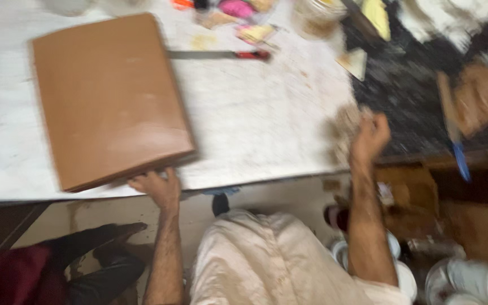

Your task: The person spreads a brown putty-like substance over a rectangular board using a metal scraper, then smooths the surface with a sanding block and hand. The person also wipes the board and applies a brown powder to the edges.

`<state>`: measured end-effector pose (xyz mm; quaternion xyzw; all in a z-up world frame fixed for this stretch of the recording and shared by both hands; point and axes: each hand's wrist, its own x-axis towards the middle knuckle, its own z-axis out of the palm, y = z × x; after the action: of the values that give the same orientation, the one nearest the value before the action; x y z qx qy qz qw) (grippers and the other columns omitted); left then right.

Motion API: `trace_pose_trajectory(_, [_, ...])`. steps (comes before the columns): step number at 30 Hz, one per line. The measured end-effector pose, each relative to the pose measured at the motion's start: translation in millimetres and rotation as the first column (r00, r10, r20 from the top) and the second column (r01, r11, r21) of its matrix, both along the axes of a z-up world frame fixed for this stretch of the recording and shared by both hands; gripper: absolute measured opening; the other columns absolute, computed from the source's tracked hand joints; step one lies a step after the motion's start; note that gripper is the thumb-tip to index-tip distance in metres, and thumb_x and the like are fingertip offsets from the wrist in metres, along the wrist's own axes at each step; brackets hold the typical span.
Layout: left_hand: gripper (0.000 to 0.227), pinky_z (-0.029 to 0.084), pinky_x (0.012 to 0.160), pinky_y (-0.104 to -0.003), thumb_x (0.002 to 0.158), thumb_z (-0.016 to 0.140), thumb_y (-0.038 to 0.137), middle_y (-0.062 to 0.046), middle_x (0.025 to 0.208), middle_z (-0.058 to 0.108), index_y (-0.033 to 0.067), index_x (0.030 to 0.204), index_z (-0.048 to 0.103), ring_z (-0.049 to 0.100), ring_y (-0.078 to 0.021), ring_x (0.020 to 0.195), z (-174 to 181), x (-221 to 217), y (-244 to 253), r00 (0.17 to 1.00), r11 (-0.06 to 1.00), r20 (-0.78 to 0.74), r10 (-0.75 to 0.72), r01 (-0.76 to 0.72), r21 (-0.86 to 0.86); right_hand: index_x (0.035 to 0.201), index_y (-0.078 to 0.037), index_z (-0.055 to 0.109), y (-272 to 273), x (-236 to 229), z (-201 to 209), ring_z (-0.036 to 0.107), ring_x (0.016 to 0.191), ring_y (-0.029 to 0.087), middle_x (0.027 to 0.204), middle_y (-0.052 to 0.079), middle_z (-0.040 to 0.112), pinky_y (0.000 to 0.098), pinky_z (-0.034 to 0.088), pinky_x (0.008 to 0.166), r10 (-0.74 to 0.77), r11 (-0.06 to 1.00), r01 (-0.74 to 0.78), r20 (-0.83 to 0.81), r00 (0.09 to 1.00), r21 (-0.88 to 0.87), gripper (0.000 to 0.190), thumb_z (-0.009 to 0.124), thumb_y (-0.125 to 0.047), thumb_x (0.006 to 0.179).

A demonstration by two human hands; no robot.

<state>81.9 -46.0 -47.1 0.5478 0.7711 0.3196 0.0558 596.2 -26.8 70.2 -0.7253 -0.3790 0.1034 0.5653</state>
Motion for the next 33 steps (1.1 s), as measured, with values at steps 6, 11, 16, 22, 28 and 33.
trace_pose_trajectory(6, [0.037,0.032,0.122,-0.056,0.106,0.074,0.023,-0.017,0.138,0.049,-0.0016,0.13,0.06,0.038,-0.0371,0.138,26,52,-44,0.902,0.93,0.23,-0.365,0.345,0.124,0.125,-0.002,0.067,-21,-15,-48,0.053,0.12,0.035,0.129,0.019,0.058,0.0461,0.047,0.102,0.226,0.95,-0.13,0.34,0.913,-0.282,0.054,0.081,-0.001,0.073])
trace_pose_trajectory(11, [0.037,0.032,0.114,-0.057,0.095,0.079,0.023,-0.021,0.138,0.048,0.0022,0.124,0.069,0.035,-0.0385,0.133,38,66,-32,0.87,0.861,0.181,-0.459,0.486,-0.151,0.122,-0.004,0.071,-129,-57,-88,0.071,0.105,0.025,0.113,0.012,0.072,0.0359,0.058,0.091,0.259,0.925,-0.22,0.091,0.961,-0.308,0.023,0.071,-0.01,0.099])
trace_pose_trajectory(16, [0.051,0.039,0.11,-0.054,0.097,0.077,0.024,-0.025,0.139,0.047,-0.0018,0.137,0.059,0.043,-0.0384,0.13,53,54,-14,0.858,0.804,0.287,-0.425,0.504,-0.315,0.129,-0.006,0.065,-246,-46,-132,0.071,0.105,0.018,0.118,0.011,0.072,0.0321,0.06,0.088,0.139,0.892,-0.235,-0.261,0.955,-0.386,0.036,0.071,-0.008,0.094])
trace_pose_trajectory(22, [0.071,0.042,0.115,-0.052,0.101,0.073,0.022,-0.03,0.154,0.039,-0.0052,0.155,0.034,0.045,-0.0411,0.142,74,80,-5,0.861,0.833,0.421,-0.286,0.44,-0.335,0.13,-0.005,0.063,-285,56,-198,0.071,0.095,0.018,0.109,0.01,0.074,0.0297,0.057,0.085,0.038,0.787,-0.247,-0.355,0.934,-0.565,0.039,0.074,-0.009,0.092])
trace_pose_trajectory(28, [0.08,0.041,0.122,-0.047,0.112,0.065,0.015,-0.028,0.165,0.032,0.0011,0.167,0.009,0.041,-0.0385,0.151,96,134,-15,0.776,0.945,0.619,-0.121,0.28,-0.167,0.119,-0.007,0.067,-214,227,-204,0.069,0.083,0.015,0.098,0.002,0.069,0.0318,0.059,0.071,-0.104,0.93,-0.11,-0.536,0.838,-0.351,0.026,0.072,-0.014,0.094])
trace_pose_trajectory(33, [0.082,0.051,0.102,-0.039,0.1,0.066,0.028,-0.015,0.156,0.045,0.0175,0.167,0.019,0.05,-0.0272,0.138,68,214,-27,0.66,0.932,0.751,-0.005,0.275,-0.235,0.105,-0.021,0.064,-153,309,-193,0.068,0.078,0.017,0.091,-0.002,0.067,0.039,0.057,0.067,-0.325,0.944,0.103,-0.827,0.46,-0.314,0.015,0.068,-0.034,0.098])
